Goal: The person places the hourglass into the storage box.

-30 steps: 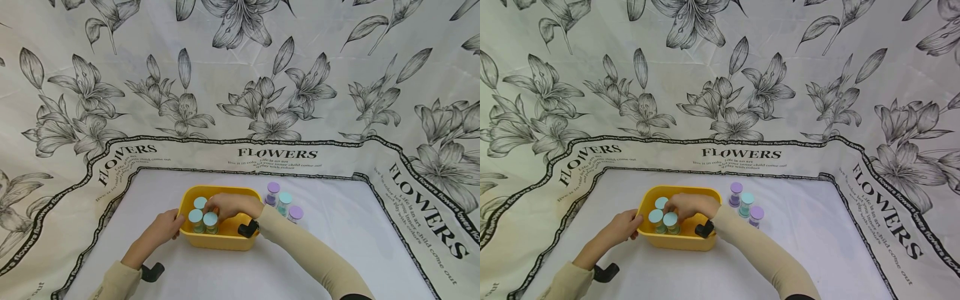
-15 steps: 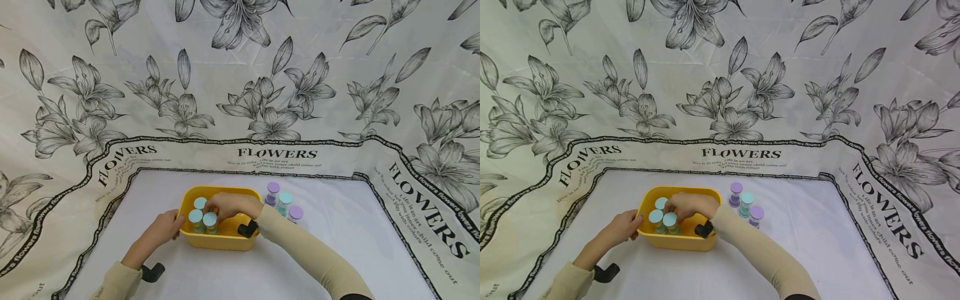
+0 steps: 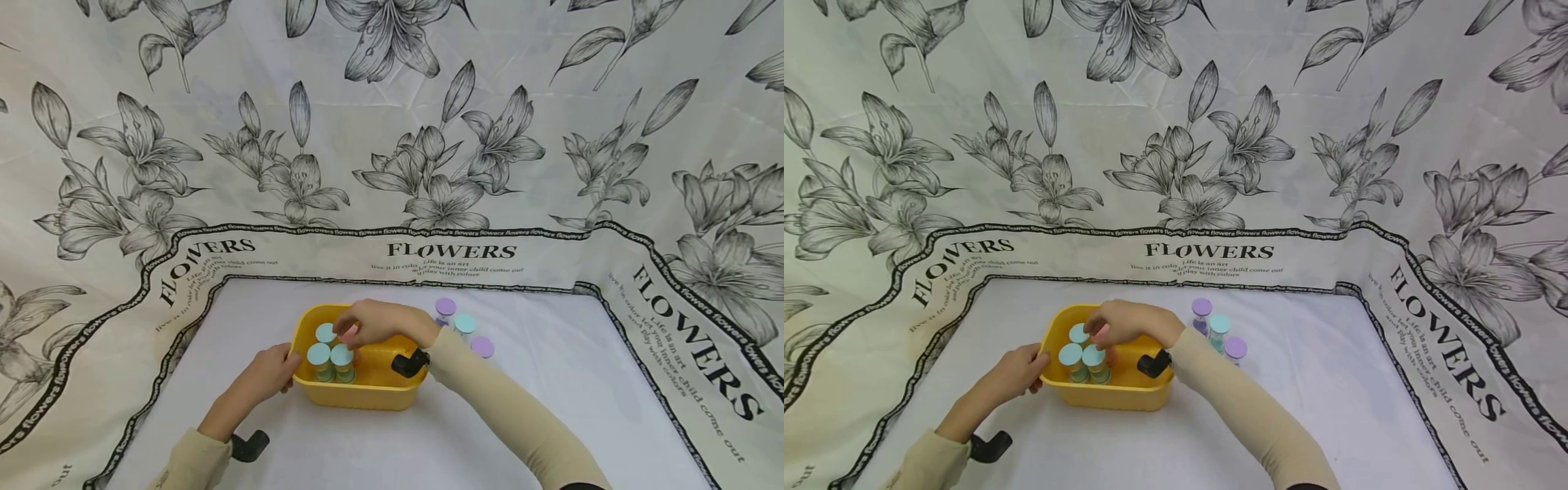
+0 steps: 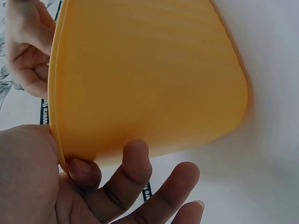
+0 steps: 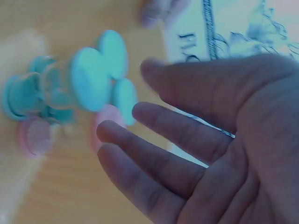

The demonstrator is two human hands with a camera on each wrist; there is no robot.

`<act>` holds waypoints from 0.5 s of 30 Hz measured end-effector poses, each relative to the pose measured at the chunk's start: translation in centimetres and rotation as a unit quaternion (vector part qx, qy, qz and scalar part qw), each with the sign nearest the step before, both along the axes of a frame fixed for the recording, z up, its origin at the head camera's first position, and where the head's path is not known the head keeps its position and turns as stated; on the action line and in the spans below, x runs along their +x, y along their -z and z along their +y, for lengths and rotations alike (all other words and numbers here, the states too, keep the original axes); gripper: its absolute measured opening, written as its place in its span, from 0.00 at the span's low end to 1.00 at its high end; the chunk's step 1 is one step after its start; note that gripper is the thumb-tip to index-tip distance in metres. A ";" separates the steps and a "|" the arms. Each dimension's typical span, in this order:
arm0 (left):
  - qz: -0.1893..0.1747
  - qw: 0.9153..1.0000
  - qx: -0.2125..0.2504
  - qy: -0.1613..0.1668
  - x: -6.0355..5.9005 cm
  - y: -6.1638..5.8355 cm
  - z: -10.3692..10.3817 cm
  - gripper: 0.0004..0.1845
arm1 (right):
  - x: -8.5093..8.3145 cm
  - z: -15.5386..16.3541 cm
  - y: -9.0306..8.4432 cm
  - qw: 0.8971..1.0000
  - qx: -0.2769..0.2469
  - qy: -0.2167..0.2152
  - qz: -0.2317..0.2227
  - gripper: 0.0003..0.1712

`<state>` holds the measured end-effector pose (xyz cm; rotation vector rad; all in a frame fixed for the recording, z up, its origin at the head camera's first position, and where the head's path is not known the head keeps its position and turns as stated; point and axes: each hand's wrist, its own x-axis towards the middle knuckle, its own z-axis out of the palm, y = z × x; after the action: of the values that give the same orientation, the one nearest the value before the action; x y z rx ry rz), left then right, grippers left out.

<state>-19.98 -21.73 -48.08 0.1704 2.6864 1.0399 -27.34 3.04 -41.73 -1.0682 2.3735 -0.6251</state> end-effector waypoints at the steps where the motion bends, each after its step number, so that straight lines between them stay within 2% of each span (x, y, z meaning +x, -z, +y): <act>1: 0.000 1.000 0.000 0.001 0.0 0.0 0.0 0.14 | -0.1 0.4 -0.3 1.000 -0.012 0.007 -0.005 0.21; 5: 0.002 1.000 0.004 0.004 0.1 0.0 0.2 0.14 | -0.3 2.2 -2.2 0.997 -0.075 0.033 -0.011 0.24; 9: 0.001 1.000 0.005 0.000 0.1 0.3 0.0 0.14 | 0.0 4.5 -4.0 0.991 -0.124 0.059 0.004 0.26; 15: -0.004 1.000 0.010 -0.006 -0.1 0.6 -0.1 0.14 | 1.4 9.0 -4.8 0.978 -0.161 0.122 0.053 0.29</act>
<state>-20.07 -21.83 -48.66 0.1548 2.6744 1.0692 -25.94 12.06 -36.97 -0.9615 2.5788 -1.0969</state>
